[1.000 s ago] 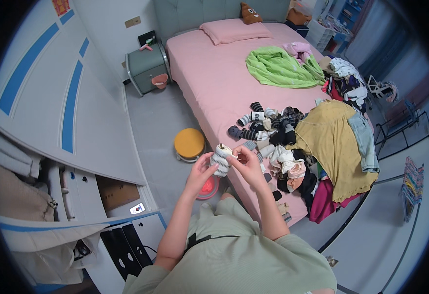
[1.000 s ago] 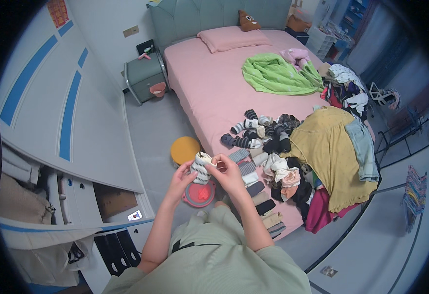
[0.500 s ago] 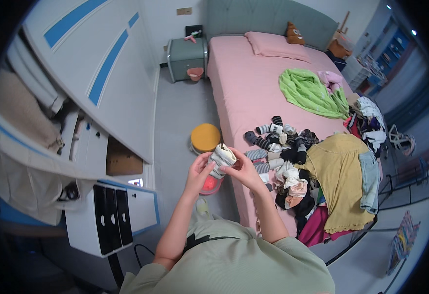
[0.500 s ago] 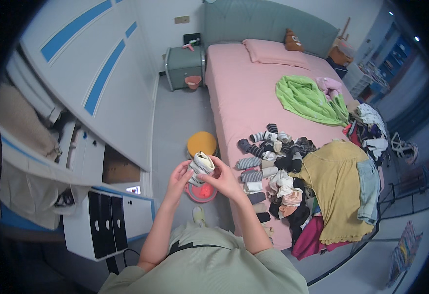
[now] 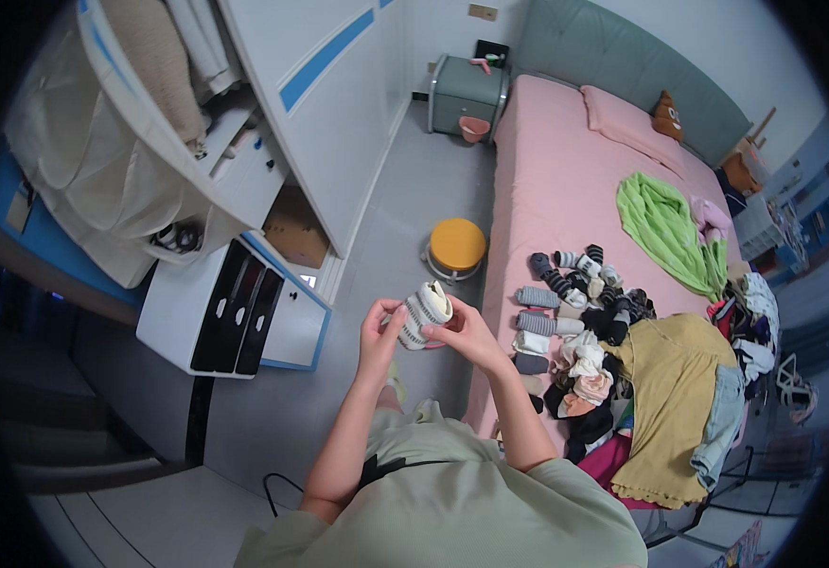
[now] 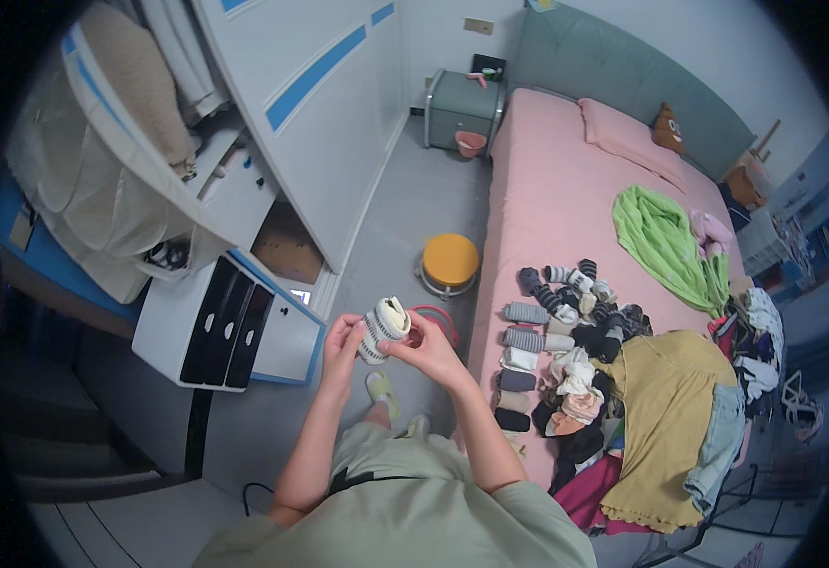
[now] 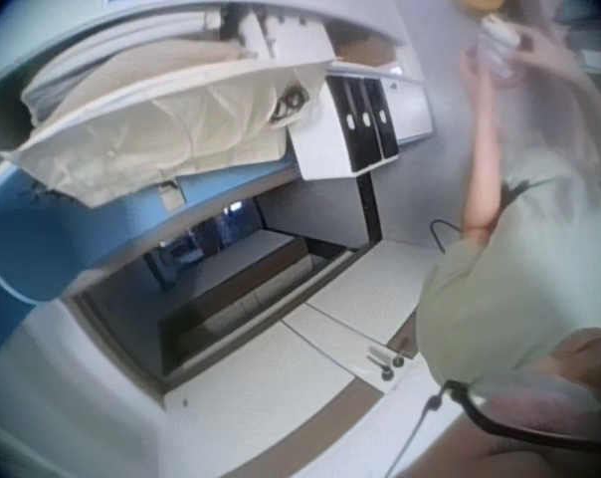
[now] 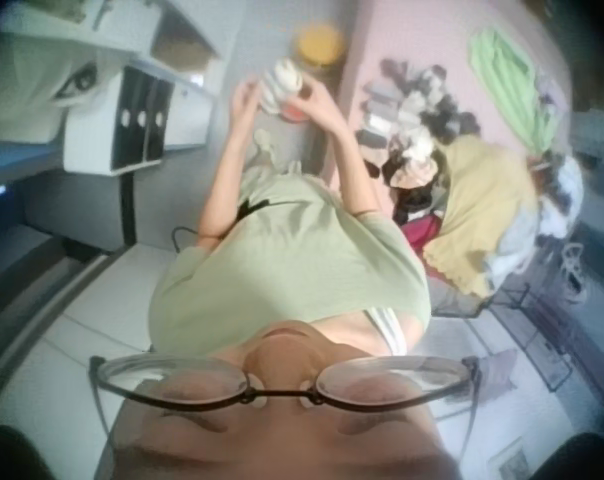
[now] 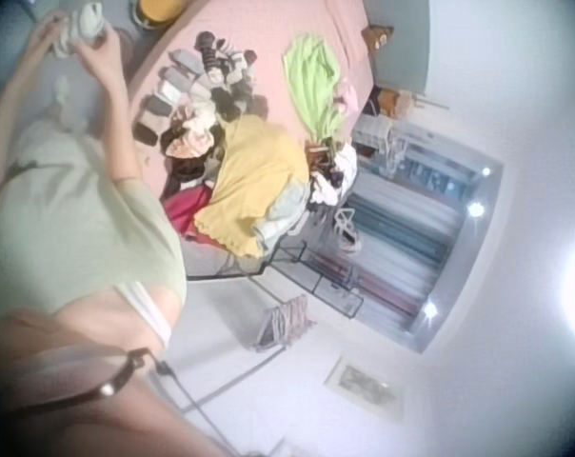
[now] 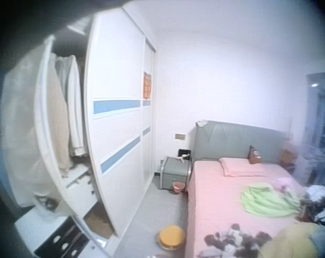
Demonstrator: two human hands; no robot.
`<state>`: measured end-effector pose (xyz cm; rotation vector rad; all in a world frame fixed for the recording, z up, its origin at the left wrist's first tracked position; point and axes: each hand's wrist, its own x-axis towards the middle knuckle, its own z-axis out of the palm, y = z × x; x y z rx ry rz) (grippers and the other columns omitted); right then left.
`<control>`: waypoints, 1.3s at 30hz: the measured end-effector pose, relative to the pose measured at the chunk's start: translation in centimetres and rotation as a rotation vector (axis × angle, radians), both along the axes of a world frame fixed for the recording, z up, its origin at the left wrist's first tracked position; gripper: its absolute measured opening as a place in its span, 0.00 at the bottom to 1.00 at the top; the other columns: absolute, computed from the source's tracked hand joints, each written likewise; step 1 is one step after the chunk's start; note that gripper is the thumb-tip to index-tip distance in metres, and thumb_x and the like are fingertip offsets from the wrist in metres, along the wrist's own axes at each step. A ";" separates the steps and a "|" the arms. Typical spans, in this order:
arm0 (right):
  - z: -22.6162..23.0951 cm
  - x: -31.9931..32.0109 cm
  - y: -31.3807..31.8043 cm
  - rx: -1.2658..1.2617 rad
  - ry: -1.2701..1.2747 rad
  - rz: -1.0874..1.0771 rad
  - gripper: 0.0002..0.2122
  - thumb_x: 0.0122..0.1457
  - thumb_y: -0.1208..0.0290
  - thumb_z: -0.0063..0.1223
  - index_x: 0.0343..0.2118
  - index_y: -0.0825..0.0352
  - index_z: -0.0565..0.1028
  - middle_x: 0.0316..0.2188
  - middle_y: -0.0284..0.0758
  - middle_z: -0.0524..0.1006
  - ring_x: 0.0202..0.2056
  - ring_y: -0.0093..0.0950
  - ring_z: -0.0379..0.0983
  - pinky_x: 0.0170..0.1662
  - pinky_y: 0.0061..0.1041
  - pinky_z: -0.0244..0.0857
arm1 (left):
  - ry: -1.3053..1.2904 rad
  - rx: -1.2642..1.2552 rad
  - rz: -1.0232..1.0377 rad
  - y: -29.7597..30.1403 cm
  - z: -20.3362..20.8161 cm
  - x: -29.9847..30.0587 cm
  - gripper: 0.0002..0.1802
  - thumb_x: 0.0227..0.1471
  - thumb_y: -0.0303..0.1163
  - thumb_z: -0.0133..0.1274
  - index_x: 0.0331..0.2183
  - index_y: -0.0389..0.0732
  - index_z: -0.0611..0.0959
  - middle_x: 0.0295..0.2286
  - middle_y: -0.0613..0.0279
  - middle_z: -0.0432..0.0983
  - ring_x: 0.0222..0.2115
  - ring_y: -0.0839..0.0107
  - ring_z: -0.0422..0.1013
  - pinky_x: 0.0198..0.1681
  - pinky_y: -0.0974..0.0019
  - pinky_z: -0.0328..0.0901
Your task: The person picks up socks and other clothing items from a bed and organizes them by folding and placing them into a drawer and a hanging storage organizer.
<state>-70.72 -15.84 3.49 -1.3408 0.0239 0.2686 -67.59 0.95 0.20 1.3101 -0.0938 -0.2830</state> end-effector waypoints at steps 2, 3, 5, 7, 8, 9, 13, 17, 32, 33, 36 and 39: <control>0.4 -0.1 1.2 0.028 -0.041 0.007 0.22 0.49 0.76 0.58 0.48 0.70 0.66 0.39 0.31 0.73 0.40 0.18 0.69 0.44 0.18 0.64 | 0.004 -0.010 0.047 1.2 1.0 -0.7 0.07 0.55 0.31 0.49 0.34 0.38 0.74 0.32 0.66 0.72 0.35 0.82 0.66 0.37 0.77 0.61; 0.4 0.0 1.8 0.039 -0.069 0.001 0.21 0.48 0.75 0.59 0.47 0.70 0.67 0.38 0.31 0.73 0.39 0.18 0.70 0.43 0.18 0.65 | 0.003 -0.028 0.055 1.7 1.2 -1.0 0.08 0.54 0.30 0.49 0.36 0.37 0.73 0.33 0.66 0.72 0.35 0.81 0.67 0.38 0.77 0.62; 0.6 0.5 2.9 0.059 -0.131 -0.005 0.20 0.47 0.74 0.61 0.44 0.71 0.69 0.36 0.31 0.75 0.37 0.17 0.71 0.41 0.19 0.66 | -0.007 -0.070 0.077 2.8 1.8 -1.5 0.11 0.53 0.29 0.51 0.39 0.37 0.73 0.35 0.65 0.71 0.37 0.80 0.67 0.39 0.76 0.63; 1.1 1.0 3.8 0.032 -0.125 -0.001 0.19 0.47 0.74 0.60 0.43 0.71 0.70 0.35 0.31 0.75 0.36 0.17 0.71 0.41 0.19 0.66 | -0.042 -0.120 0.085 3.7 2.6 -1.8 0.18 0.49 0.27 0.54 0.43 0.37 0.71 0.38 0.64 0.70 0.39 0.78 0.68 0.41 0.74 0.64; 1.5 1.3 4.4 0.019 -0.120 0.000 0.19 0.47 0.75 0.60 0.43 0.71 0.70 0.35 0.31 0.75 0.36 0.17 0.71 0.41 0.18 0.66 | -0.058 -0.145 0.088 4.1 2.8 -1.9 0.21 0.48 0.26 0.55 0.45 0.36 0.70 0.39 0.63 0.70 0.40 0.77 0.68 0.42 0.73 0.64; 2.0 1.6 5.2 0.009 -0.135 -0.010 0.19 0.47 0.75 0.59 0.43 0.72 0.70 0.35 0.31 0.75 0.36 0.17 0.71 0.40 0.18 0.66 | -0.084 -0.150 0.080 4.8 2.7 -1.8 0.24 0.46 0.25 0.56 0.46 0.36 0.69 0.40 0.62 0.69 0.41 0.76 0.68 0.43 0.72 0.64; 2.0 2.5 8.2 -0.069 -0.178 0.002 0.18 0.48 0.75 0.59 0.42 0.72 0.70 0.35 0.32 0.75 0.35 0.17 0.71 0.39 0.19 0.66 | -0.114 -0.123 0.081 7.7 2.7 -1.3 0.30 0.42 0.22 0.58 0.49 0.35 0.66 0.43 0.59 0.67 0.42 0.73 0.68 0.43 0.70 0.67; 1.5 3.8 12.1 -0.027 -0.185 -0.002 0.17 0.49 0.74 0.58 0.42 0.72 0.71 0.34 0.32 0.76 0.35 0.17 0.71 0.38 0.18 0.66 | -0.106 -0.091 0.109 11.6 3.1 -0.5 0.30 0.42 0.22 0.58 0.48 0.35 0.66 0.43 0.58 0.67 0.42 0.71 0.68 0.43 0.69 0.68; 0.7 8.7 30.0 -0.088 -0.283 -0.068 0.14 0.48 0.75 0.58 0.39 0.71 0.72 0.30 0.31 0.76 0.30 0.15 0.70 0.34 0.15 0.65 | -0.061 -0.113 0.245 28.8 3.9 4.2 0.29 0.44 0.20 0.57 0.49 0.36 0.66 0.43 0.60 0.68 0.42 0.74 0.68 0.44 0.73 0.65; 0.4 9.0 31.0 -0.090 -0.283 -0.085 0.14 0.48 0.75 0.58 0.38 0.71 0.72 0.30 0.31 0.76 0.30 0.15 0.70 0.33 0.15 0.65 | -0.048 -0.111 0.235 29.7 4.0 4.5 0.29 0.44 0.21 0.57 0.49 0.36 0.66 0.43 0.60 0.68 0.41 0.75 0.68 0.43 0.73 0.65; 0.1 9.7 33.6 -0.083 -0.303 -0.120 0.15 0.45 0.76 0.59 0.37 0.72 0.72 0.29 0.31 0.76 0.29 0.15 0.70 0.32 0.15 0.64 | -0.008 -0.094 0.245 32.1 3.5 5.1 0.28 0.44 0.21 0.57 0.49 0.35 0.66 0.43 0.60 0.67 0.41 0.75 0.67 0.44 0.73 0.65; 0.0 10.9 35.1 -0.137 -0.331 -0.159 0.16 0.42 0.76 0.60 0.36 0.71 0.71 0.27 0.30 0.75 0.28 0.15 0.70 0.31 0.15 0.64 | -0.017 -0.079 0.253 33.6 2.8 6.0 0.27 0.46 0.22 0.55 0.49 0.35 0.66 0.44 0.60 0.67 0.40 0.76 0.67 0.44 0.73 0.64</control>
